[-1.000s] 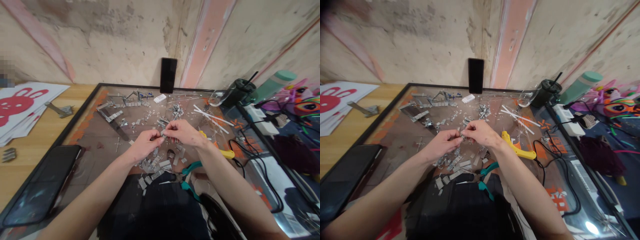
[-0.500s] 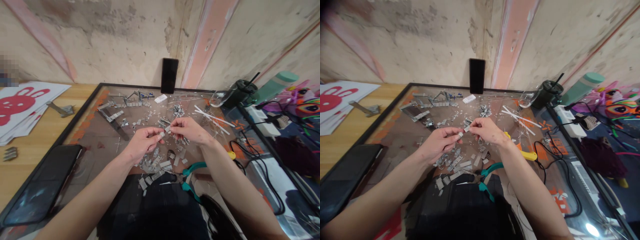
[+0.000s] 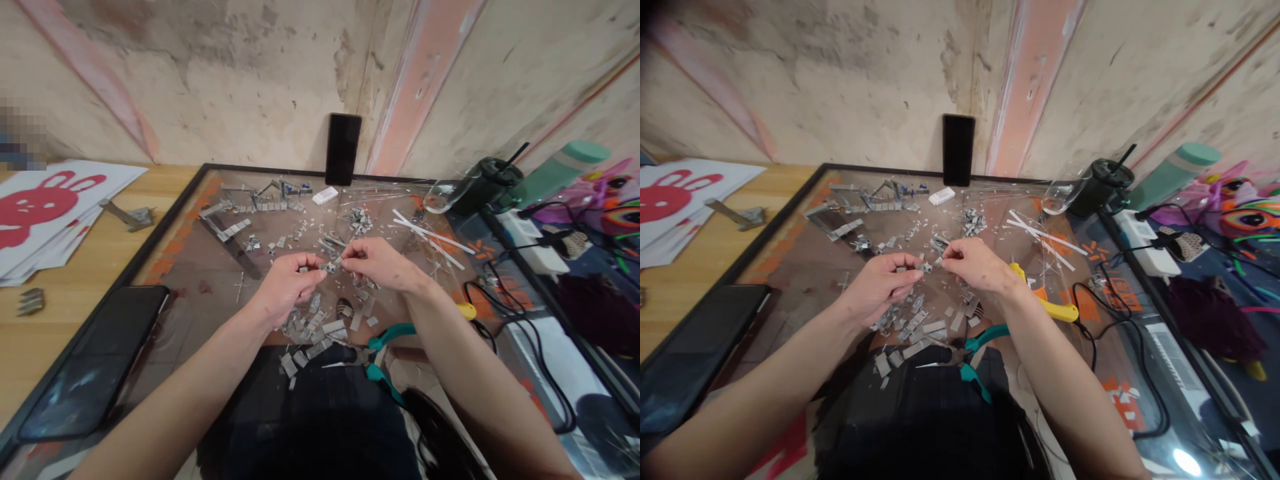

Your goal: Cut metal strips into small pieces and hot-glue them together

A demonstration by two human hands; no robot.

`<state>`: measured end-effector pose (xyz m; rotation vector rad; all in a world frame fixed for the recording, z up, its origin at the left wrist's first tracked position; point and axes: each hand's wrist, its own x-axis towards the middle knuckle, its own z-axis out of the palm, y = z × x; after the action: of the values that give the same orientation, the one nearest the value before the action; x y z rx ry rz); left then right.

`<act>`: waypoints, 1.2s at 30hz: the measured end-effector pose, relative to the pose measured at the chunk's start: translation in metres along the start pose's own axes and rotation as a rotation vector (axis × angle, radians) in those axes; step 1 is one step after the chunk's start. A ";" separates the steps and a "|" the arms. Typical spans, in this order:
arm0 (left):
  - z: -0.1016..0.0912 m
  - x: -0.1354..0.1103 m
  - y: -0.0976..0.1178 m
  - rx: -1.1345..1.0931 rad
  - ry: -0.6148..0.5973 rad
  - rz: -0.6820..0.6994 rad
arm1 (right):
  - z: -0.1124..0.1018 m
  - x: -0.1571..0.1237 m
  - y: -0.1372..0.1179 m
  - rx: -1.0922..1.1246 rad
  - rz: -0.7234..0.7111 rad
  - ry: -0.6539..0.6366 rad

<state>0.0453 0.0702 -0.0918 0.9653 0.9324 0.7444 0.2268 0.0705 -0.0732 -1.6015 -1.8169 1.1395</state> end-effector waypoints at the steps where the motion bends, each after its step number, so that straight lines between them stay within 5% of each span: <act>1: 0.000 0.000 0.000 -0.006 -0.005 -0.002 | 0.001 0.001 0.002 -0.017 -0.005 0.005; 8: -0.001 0.001 0.001 -0.036 -0.001 -0.001 | 0.005 0.003 0.002 -0.040 -0.027 0.060; 19: -0.001 -0.002 0.005 -0.164 -0.029 -0.027 | 0.011 -0.007 -0.013 0.018 -0.146 -0.020; 26: -0.018 -0.009 0.014 -0.164 -0.030 -0.044 | -0.010 -0.008 -0.006 -0.662 0.003 0.081; 36: -0.024 -0.020 0.006 -0.116 -0.085 -0.077 | 0.013 -0.007 -0.004 -0.802 0.009 -0.072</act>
<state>0.0144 0.0643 -0.0867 0.8483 0.8391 0.6795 0.2157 0.0598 -0.0756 -1.9792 -2.4993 0.4669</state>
